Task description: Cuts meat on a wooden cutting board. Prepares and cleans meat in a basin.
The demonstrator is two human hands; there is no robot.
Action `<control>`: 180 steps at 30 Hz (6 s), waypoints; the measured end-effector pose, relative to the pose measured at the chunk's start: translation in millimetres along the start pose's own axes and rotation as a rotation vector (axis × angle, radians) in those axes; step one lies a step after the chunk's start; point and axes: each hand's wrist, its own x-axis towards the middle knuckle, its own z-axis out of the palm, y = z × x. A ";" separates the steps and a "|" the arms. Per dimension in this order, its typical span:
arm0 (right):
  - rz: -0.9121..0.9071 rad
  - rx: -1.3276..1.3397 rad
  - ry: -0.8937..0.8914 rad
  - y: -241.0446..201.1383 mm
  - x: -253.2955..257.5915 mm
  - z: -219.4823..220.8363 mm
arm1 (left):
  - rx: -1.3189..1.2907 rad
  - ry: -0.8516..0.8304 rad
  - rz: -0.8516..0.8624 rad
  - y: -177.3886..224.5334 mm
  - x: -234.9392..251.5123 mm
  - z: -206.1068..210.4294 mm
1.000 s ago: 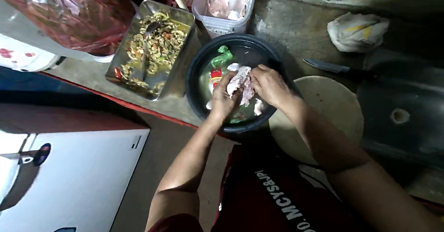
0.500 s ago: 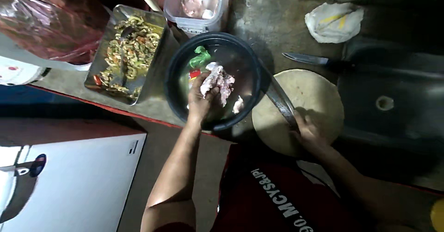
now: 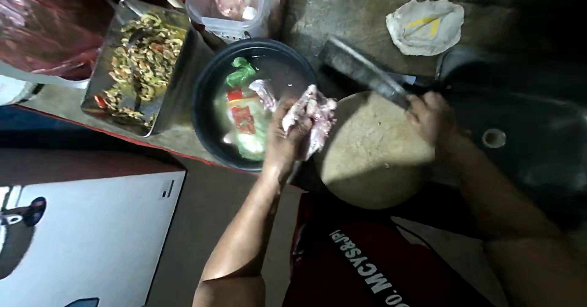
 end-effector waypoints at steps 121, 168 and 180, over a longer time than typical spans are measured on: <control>-0.185 0.384 -0.375 -62.7 -136.7 20.0 | 0.644 0.245 0.363 -130.6 -17.5 102.8; -0.107 0.312 -0.425 -70.0 -152.9 -8.4 | 0.477 0.223 0.198 -133.5 -25.2 97.0; -0.033 0.329 -0.486 -58.9 -192.5 -18.3 | -0.406 0.056 0.043 -127.4 -53.8 69.6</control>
